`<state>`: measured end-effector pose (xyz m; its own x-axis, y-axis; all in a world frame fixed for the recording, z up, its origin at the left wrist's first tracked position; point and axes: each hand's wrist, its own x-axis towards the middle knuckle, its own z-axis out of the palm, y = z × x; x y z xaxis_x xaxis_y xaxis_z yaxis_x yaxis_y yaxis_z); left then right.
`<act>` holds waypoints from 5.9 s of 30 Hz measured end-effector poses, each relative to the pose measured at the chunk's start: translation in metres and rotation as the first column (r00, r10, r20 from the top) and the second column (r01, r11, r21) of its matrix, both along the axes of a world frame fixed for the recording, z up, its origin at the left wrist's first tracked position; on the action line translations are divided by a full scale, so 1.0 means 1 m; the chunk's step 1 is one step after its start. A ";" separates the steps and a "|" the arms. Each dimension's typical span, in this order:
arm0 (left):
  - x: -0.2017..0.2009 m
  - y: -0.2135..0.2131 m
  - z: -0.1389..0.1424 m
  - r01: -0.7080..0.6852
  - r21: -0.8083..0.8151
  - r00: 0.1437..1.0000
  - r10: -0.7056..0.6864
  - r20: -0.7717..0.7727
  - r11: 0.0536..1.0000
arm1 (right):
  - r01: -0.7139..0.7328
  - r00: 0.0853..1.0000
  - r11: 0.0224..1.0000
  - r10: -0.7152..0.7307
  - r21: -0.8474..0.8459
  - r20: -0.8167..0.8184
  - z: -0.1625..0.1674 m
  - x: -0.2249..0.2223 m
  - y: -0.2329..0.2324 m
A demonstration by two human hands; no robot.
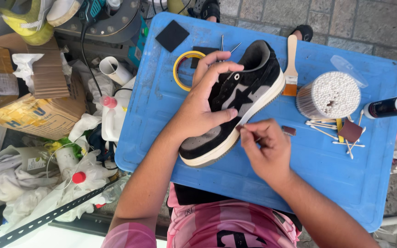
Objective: The person sands the white midsole of a black sneaker using a small sanding block. They rotate the shoe to reach different sections of the midsole and continue sanding along the edge and toe area.
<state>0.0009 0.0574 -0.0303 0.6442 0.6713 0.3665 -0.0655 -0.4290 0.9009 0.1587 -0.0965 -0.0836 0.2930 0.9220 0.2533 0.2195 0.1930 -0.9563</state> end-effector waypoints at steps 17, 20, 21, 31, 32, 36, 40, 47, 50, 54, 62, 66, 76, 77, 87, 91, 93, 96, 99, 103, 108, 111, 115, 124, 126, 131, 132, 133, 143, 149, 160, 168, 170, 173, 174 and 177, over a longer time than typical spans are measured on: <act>0.002 0.006 -0.001 -0.001 0.009 1.000 0.001 -0.001 1.000 | -0.018 1.000 0.999 0.018 -0.028 -0.022 -0.002 0.001 0.005; 0.000 0.004 -0.002 -0.024 -0.016 1.000 0.023 -0.015 1.000 | -0.011 0.998 0.999 0.008 -0.042 -0.069 0.000 0.002 0.006; 0.000 0.005 -0.003 -0.030 -0.015 0.999 0.029 -0.018 0.999 | 0.011 0.997 0.999 -0.014 -0.037 -0.081 0.000 0.004 0.009; 0.001 0.010 -0.004 -0.005 0.012 1.000 0.005 0.011 1.000 | -0.022 0.997 1.000 0.022 0.007 -0.072 -0.006 0.001 0.006; 0.001 0.008 -0.004 -0.009 0.016 1.000 0.009 0.003 1.000 | -0.033 0.998 0.999 0.033 0.000 -0.044 -0.005 0.001 0.007; -0.001 0.006 -0.004 -0.021 0.007 1.000 0.021 0.003 1.000 | 0.017 0.999 1.000 -0.017 -0.009 -0.042 -0.002 0.001 0.008; 0.000 0.007 -0.004 -0.007 0.017 1.000 0.007 0.022 1.000 | -0.075 0.995 0.996 0.072 -0.046 -0.064 -0.001 0.001 0.004; 0.000 0.001 0.001 -0.073 0.066 0.994 0.067 0.086 0.995 | -0.176 0.939 0.977 0.130 -0.118 -0.318 0.006 0.027 0.013; 0.003 0.000 0.006 -0.140 0.184 0.989 0.129 0.073 0.973 | -0.190 0.941 0.976 0.150 -0.106 -0.303 0.009 0.033 0.015; 0.011 0.009 0.010 -0.185 0.367 0.980 0.200 -0.004 0.912 | -0.222 0.947 0.970 0.191 -0.096 -0.257 0.007 0.035 0.018; 0.025 0.000 0.000 -0.178 0.365 0.970 0.226 -0.092 0.914 | -0.242 0.955 0.945 0.192 -0.219 -0.227 -0.021 0.035 0.028; 0.019 -0.006 -0.003 -0.201 0.262 0.960 0.243 -0.139 0.944 | -0.240 0.967 0.922 0.199 -0.305 -0.159 -0.028 0.038 0.027; 0.010 0.005 -0.010 -0.120 -0.102 0.982 0.103 -0.159 0.987 | -0.247 0.969 0.920 0.224 -0.305 -0.107 -0.019 0.039 0.030; 0.009 0.009 -0.011 -0.133 -0.129 0.982 0.113 -0.153 0.983 | -0.251 0.966 0.923 0.220 -0.291 -0.136 -0.018 0.037 0.030; 0.009 0.023 -0.026 -0.105 -0.123 0.990 0.092 -0.107 0.987 | -0.206 0.962 0.951 0.154 -0.229 -0.225 -0.018 0.024 0.037; 0.010 0.027 -0.026 -0.121 -0.130 0.986 0.104 -0.130 0.984 | -0.194 0.966 0.949 0.141 -0.249 -0.216 -0.017 0.023 0.038; 0.010 0.027 -0.026 -0.125 -0.119 0.986 0.110 -0.122 0.985 | -0.177 0.968 0.946 0.118 -0.272 -0.220 -0.017 0.022 0.038; 0.010 0.026 -0.027 -0.119 -0.125 0.989 0.107 -0.102 0.985 | -0.181 0.958 0.953 0.115 -0.242 -0.262 -0.017 0.020 0.039; 0.010 0.026 -0.027 -0.102 -0.074 0.993 0.097 -0.067 0.992 | -0.181 0.964 0.959 0.129 -0.217 -0.232 -0.019 0.017 0.038; 0.011 0.027 -0.028 -0.123 -0.100 0.987 0.112 -0.113 0.987 | -0.192 0.964 0.955 0.140 -0.227 -0.225 -0.021 0.014 0.035; 0.012 0.028 -0.029 -0.146 -0.105 0.982 0.131 -0.135 0.984 | -0.162 0.967 0.959 0.108 -0.232 -0.229 -0.022 0.014 0.035; 0.011 0.029 -0.030 -0.137 -0.088 0.987 0.128 -0.096 0.987 | -0.135 0.947 0.967 0.063 -0.214 -0.314 -0.023 0.014 0.036; 0.011 0.028 -0.029 -0.131 -0.108 0.986 0.118 -0.117 0.986 | -0.181 0.951 0.967 0.125 -0.180 -0.284 -0.024 0.013 0.035; 0.012 0.027 -0.028 -0.133 -0.088 0.986 0.122 -0.112 0.987 | -0.186 0.954 0.961 0.127 -0.204 -0.271 -0.023 0.013 0.036; 0.013 0.027 -0.028 -0.139 -0.082 0.984 0.129 -0.123 0.987 | -0.141 0.965 0.975 0.097 -0.173 -0.243 -0.024 0.012 0.036; 0.013 0.027 -0.027 -0.127 -0.103 0.988 0.116 -0.105 0.987 | -0.175 0.960 0.971 0.131 -0.164 -0.248 -0.025 0.011 0.035; 0.012 0.027 -0.027 -0.132 -0.101 0.986 0.120 -0.114 0.986 | -0.193 0.959 0.969 0.152 -0.156 -0.240 -0.026 0.011 0.035; 0.011 0.027 -0.027 -0.130 -0.095 0.987 0.120 -0.108 0.987 | -0.167 0.953 0.970 0.114 -0.176 -0.280 -0.026 0.011 0.035; 0.012 0.025 -0.024 -0.138 -0.103 0.985 0.125 -0.119 0.985 | -0.109 0.967 0.974 0.057 -0.200 -0.249 -0.028 0.008 0.034; 0.012 0.025 -0.023 -0.144 -0.099 0.983 0.131 -0.126 0.985 | -0.136 0.949 0.974 0.074 -0.183 -0.307 -0.029 0.006 0.033; 0.011 0.026 -0.023 -0.127 -0.114 0.986 0.113 -0.122 0.985 | -0.164 0.950 0.968 0.103 -0.191 -0.295 -0.031 0.006 0.034; 0.009 0.026 -0.022 -0.131 -0.102 0.986 0.119 -0.120 0.986 | -0.171 0.956 0.969 0.121 -0.176 -0.266 -0.031 0.004 0.034; 0.009 0.026 -0.022 -0.122 -0.101 0.989 0.113 -0.097 0.987 | -0.101 0.954 0.976 0.041 -0.191 -0.297 -0.030 0.004 0.035; 0.009 0.026 -0.022 -0.126 -0.125 0.987 0.112 -0.112 0.984 | -0.134 0.963 0.967 0.075 -0.218 -0.258 -0.030 0.002 0.032; 0.009 0.026 -0.022 -0.133 -0.136 0.985 0.115 -0.128 0.982 | -0.170 0.965 0.959 0.115 -0.228 -0.234 -0.030 0.001 0.030; 0.010 0.026 -0.021 -0.155 -0.128 0.981 0.137 -0.140 0.979 | -0.062 0.985 0.982 0.031 -0.178 -0.170 -0.029 0.000 0.028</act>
